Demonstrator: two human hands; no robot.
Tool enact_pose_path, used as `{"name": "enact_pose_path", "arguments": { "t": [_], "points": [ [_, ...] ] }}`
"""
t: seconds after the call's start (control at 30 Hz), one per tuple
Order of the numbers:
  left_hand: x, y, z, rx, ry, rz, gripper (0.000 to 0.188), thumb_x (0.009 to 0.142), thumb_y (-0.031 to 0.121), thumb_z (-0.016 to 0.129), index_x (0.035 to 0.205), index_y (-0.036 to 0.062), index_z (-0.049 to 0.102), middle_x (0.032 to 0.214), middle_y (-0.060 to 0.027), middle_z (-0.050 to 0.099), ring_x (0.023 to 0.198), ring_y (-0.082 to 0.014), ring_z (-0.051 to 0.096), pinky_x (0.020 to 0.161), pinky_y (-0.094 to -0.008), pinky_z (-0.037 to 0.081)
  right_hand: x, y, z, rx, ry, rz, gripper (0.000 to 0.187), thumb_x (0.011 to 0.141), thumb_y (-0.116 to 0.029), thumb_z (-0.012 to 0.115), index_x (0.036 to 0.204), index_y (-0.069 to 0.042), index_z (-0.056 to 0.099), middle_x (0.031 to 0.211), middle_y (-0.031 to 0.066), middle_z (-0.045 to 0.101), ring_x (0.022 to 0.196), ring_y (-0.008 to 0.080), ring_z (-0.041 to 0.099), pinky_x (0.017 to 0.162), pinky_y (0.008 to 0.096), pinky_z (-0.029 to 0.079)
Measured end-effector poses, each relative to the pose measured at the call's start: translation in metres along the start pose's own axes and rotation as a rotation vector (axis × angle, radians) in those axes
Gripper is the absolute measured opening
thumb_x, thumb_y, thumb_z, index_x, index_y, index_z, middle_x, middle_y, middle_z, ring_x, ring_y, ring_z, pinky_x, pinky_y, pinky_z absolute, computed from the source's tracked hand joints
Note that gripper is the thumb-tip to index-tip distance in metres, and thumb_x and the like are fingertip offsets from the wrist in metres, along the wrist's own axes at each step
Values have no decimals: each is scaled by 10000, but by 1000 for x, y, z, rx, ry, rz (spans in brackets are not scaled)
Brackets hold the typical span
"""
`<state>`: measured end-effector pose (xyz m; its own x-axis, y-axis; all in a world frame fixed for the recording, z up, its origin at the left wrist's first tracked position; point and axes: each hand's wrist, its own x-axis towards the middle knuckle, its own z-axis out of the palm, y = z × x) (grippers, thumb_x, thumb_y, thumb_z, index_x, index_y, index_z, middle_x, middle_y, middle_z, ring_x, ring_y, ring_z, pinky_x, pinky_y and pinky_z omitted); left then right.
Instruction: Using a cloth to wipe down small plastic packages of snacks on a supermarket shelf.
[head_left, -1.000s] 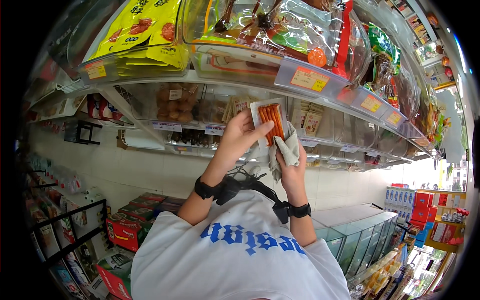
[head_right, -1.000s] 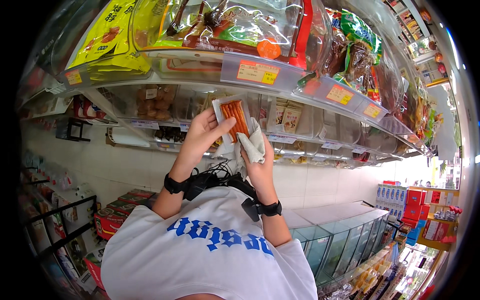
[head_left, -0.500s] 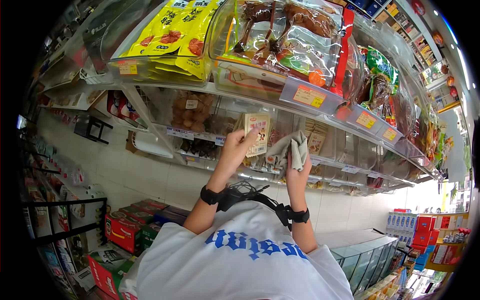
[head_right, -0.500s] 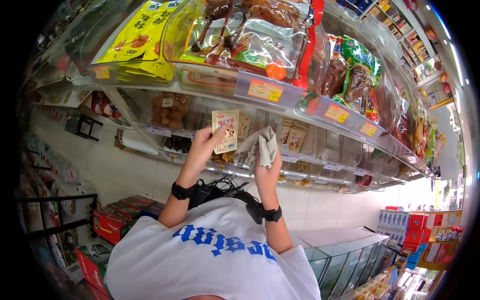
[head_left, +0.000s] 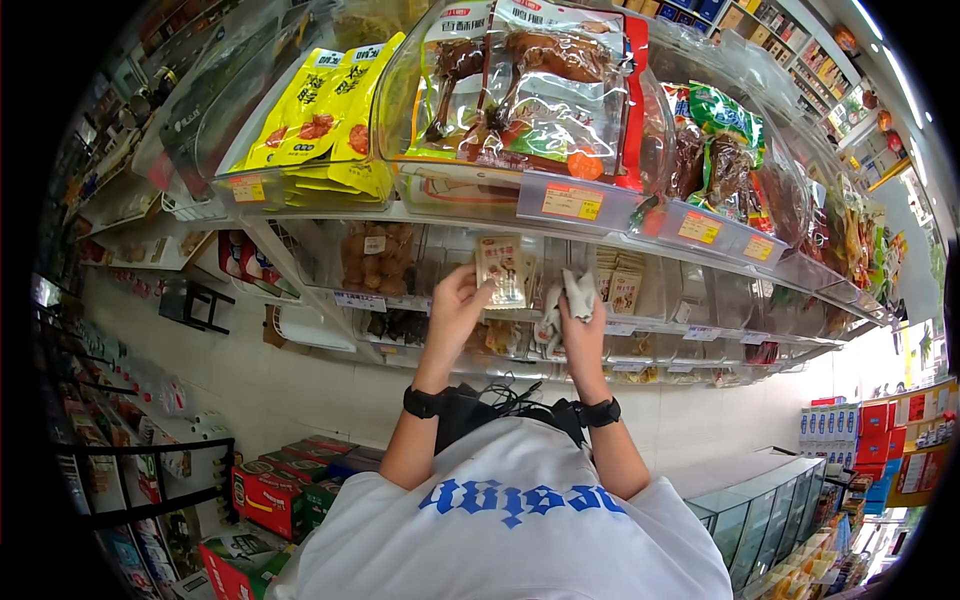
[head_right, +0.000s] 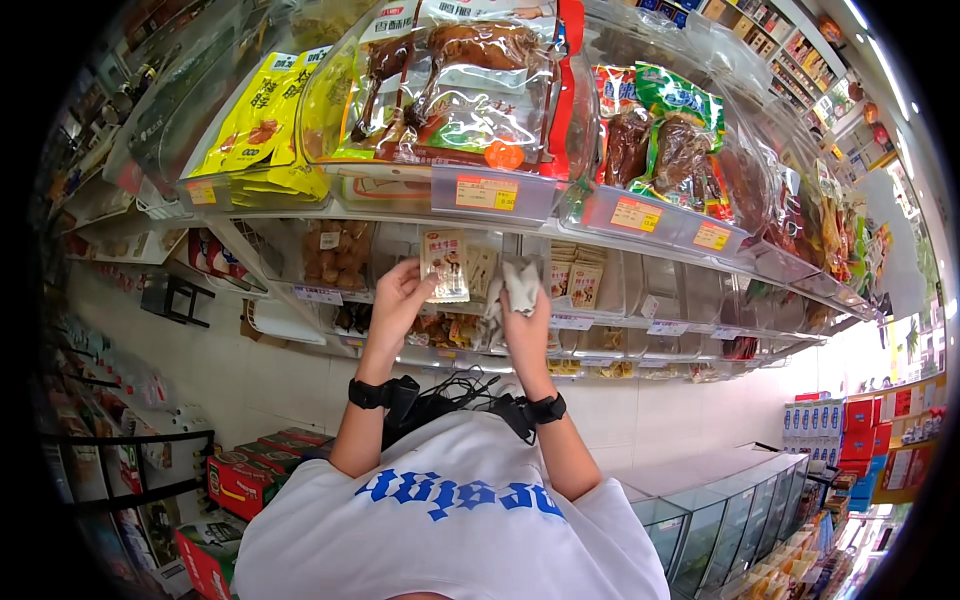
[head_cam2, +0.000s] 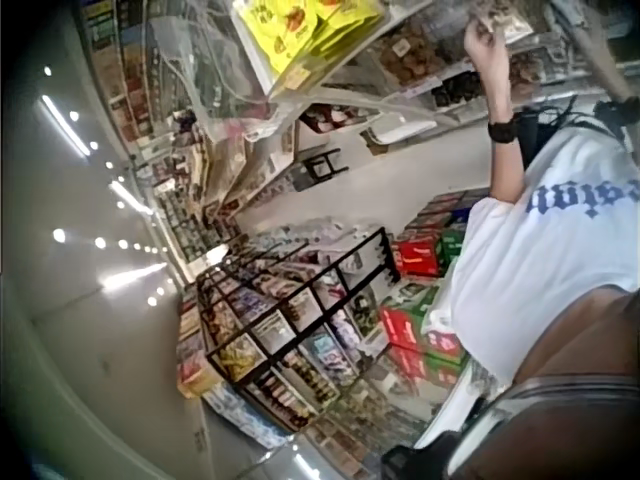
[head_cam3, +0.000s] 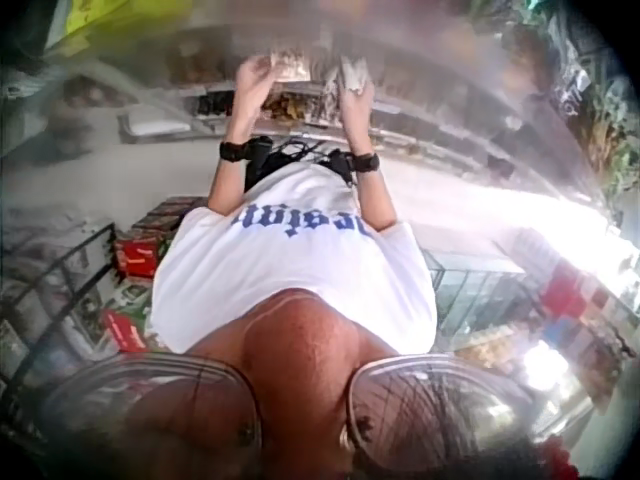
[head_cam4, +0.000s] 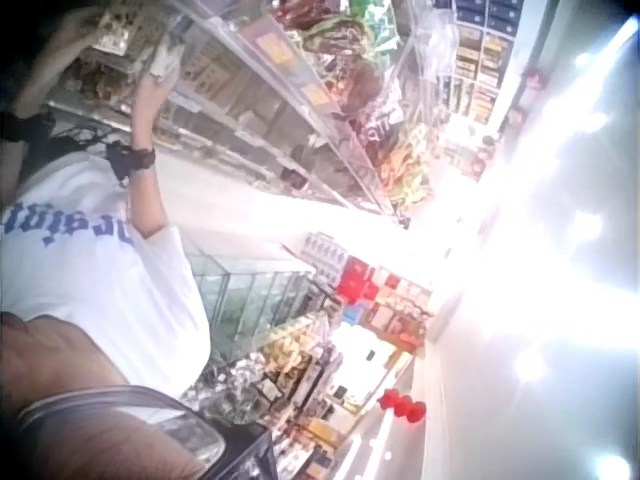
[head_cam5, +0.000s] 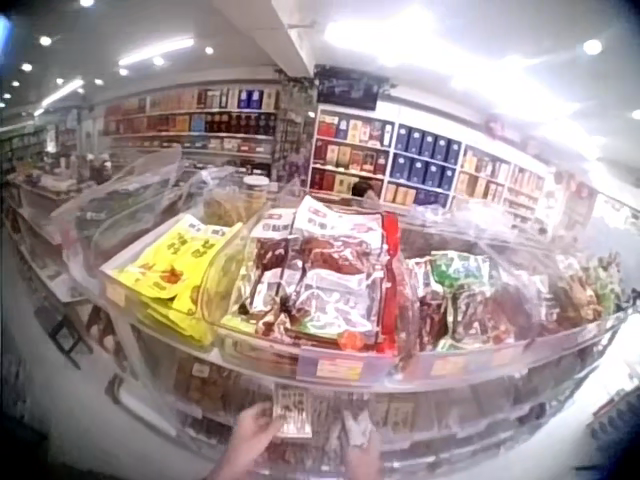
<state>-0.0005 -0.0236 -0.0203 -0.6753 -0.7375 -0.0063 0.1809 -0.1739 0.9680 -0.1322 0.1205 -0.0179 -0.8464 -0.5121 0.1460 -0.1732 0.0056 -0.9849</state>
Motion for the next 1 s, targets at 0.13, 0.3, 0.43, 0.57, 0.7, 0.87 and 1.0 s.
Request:
{"name": "enact_pose_path", "arguments": {
  "t": [0.13, 0.3, 0.43, 0.57, 0.7, 0.87, 1.0],
  "points": [
    [19, -2, -3, 201, 114, 121, 474, 918, 65, 684, 1363, 8, 531, 801, -57, 647, 773, -86, 639, 656, -241, 503, 10, -18, -6, -106, -48, -117, 364, 911, -124, 664, 1229, 28, 574, 995, 156, 678, 913, 224, 647, 828, 359, 497],
    [58, -47, -5, 375, -74, 211, 270, 825, -51, 616, 1077, -13, 706, 866, -107, 725, 765, -143, 668, 683, -284, 518, 15, 6, 27, -355, -351, -201, 413, 884, -150, 641, 1225, 58, 540, 1030, 308, 648, 981, 439, 649, 848, 459, 504],
    [71, -62, -23, 546, -304, 41, 263, 803, -22, 630, 1063, -20, 664, 946, -131, 716, 860, -209, 670, 754, -339, 531, 14, 7, 29, -373, -545, -169, 354, 860, -105, 567, 1176, 55, 560, 1039, 331, 635, 1043, 491, 602, 885, 457, 496],
    [64, -82, -30, 477, -264, -11, 367, 770, -9, 688, 1134, -14, 639, 974, -122, 707, 865, -244, 671, 785, -368, 527, 13, 13, 28, -378, -616, -122, 358, 879, -138, 584, 1177, 58, 558, 1034, 326, 638, 1023, 495, 597, 875, 453, 490],
    [51, -77, -22, 825, -361, 197, 307, 814, 87, 692, 1087, -16, 598, 1051, -250, 649, 977, -382, 650, 840, -423, 518, 3, -1, 15, -266, -510, -233, 388, 953, -283, 633, 1170, 32, 572, 1012, 259, 631, 897, 407, 605, 824, 399, 485],
    [58, -74, -6, 1228, -377, 58, 311, 845, 52, 627, 1150, -10, 628, 1083, -226, 675, 1045, -435, 617, 890, -456, 503, -10, -31, -25, 159, -431, 202, 361, 970, -243, 646, 1245, -15, 593, 1080, 75, 646, 935, 127, 568, 830, 276, 469],
    [49, -54, 20, 1009, -79, 542, 260, 967, 60, 510, 1190, -14, 621, 1067, -187, 695, 1052, -388, 658, 937, -413, 512, 2, -21, -77, 57, -204, 22, 351, 960, -150, 645, 1276, -14, 575, 1073, 36, 659, 978, 93, 587, 840, 264, 474]
  ]
}}
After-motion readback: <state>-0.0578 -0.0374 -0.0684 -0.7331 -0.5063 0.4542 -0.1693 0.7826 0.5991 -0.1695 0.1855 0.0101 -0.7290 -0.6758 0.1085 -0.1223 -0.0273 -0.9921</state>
